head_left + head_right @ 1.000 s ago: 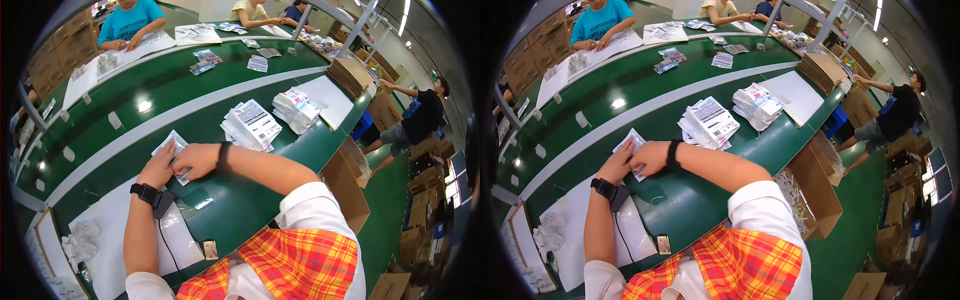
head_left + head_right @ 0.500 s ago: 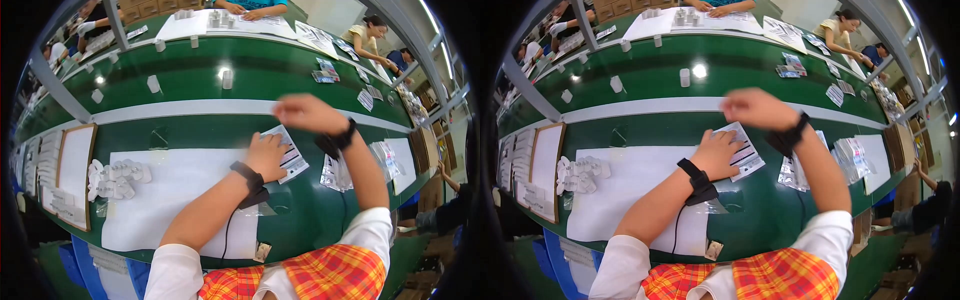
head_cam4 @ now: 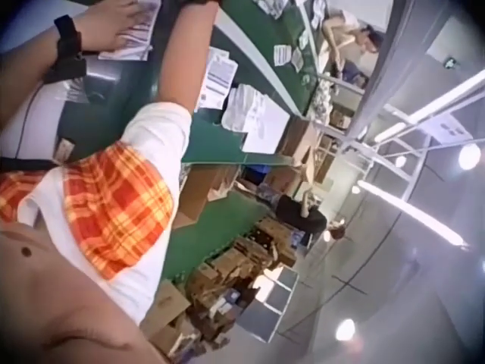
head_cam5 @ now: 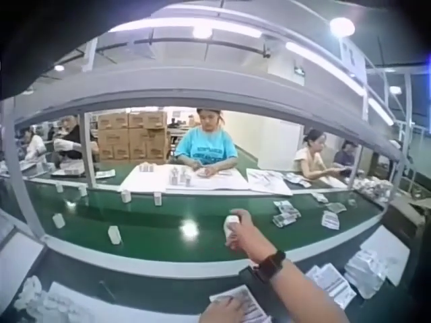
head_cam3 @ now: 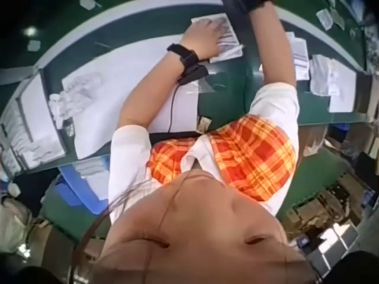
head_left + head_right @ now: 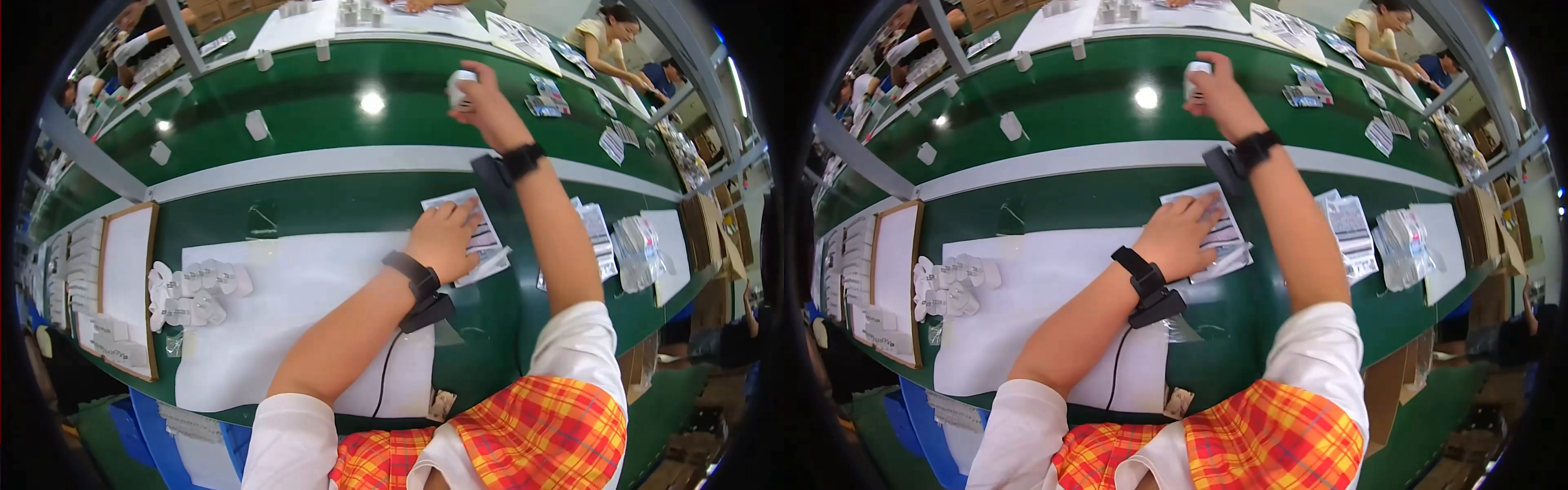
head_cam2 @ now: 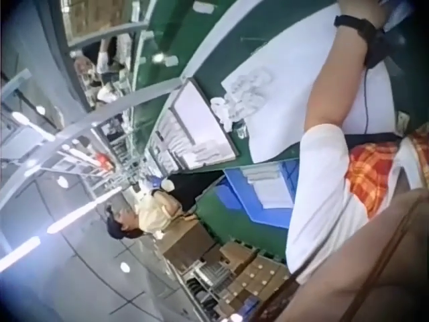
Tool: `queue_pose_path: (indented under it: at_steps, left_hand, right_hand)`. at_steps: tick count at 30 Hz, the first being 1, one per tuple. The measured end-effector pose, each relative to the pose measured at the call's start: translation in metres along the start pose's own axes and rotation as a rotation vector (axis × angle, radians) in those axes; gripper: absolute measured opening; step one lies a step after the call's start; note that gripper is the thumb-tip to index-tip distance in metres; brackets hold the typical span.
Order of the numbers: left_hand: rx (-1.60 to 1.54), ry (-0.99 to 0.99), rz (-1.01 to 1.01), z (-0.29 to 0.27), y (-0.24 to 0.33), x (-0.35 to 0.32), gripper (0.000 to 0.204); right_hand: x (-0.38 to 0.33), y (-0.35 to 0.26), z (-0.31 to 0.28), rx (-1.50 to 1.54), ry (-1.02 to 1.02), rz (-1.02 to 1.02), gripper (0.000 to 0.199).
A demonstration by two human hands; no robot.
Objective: The person packages power adapters by hand, picking up an adapter and a plastic bag, inserting the adapter into the bag, and placing the packaged item onto a stack.
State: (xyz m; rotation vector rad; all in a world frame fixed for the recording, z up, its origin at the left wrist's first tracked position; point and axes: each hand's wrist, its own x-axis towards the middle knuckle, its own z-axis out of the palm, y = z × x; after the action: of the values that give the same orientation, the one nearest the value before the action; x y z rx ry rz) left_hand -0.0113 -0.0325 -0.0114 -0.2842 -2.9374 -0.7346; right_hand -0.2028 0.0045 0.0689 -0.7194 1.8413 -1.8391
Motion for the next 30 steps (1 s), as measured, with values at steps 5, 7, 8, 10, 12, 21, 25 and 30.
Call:
queue_pose_path:
  at_steps: [5,7,8,10,12,21,25,30]
  left_hand:
    - [0.327,0.17,0.108,0.025,0.0,0.005,0.049]
    - [0.25,0.109,0.088,0.026,-0.001,0.007,0.048]
    - [0.159,0.053,0.062,0.026,-0.002,0.01,0.048]
    - [0.082,-0.003,0.041,0.023,-0.006,0.015,0.047]
    - [-0.029,0.025,0.034,0.018,-0.015,0.012,0.047]
    - [0.049,0.036,-0.009,0.008,0.005,0.01,0.055]
    - [0.183,0.032,-0.049,0.011,0.012,0.005,0.061]
    - [0.111,0.295,-0.01,0.028,0.004,0.008,0.061]
  right_hand:
    - [-0.122,0.01,-0.054,-0.38,0.104,-0.126,0.052]
    - [-0.155,0.032,-0.051,-0.561,0.125,-0.173,0.055]
    - [-0.169,0.039,-0.05,-0.754,0.141,-0.21,0.059]
    - [-0.19,0.04,-0.048,-0.796,0.045,-0.206,0.06]
    - [-0.207,0.042,-0.04,-0.876,-0.171,-0.186,0.063]
    - [-0.198,0.063,-0.021,-0.879,0.259,-0.428,0.046]
    - [-0.181,0.065,-0.028,-0.657,-0.045,-0.17,0.032]
    - [-0.189,0.077,-0.037,-0.608,-0.032,-0.216,0.018]
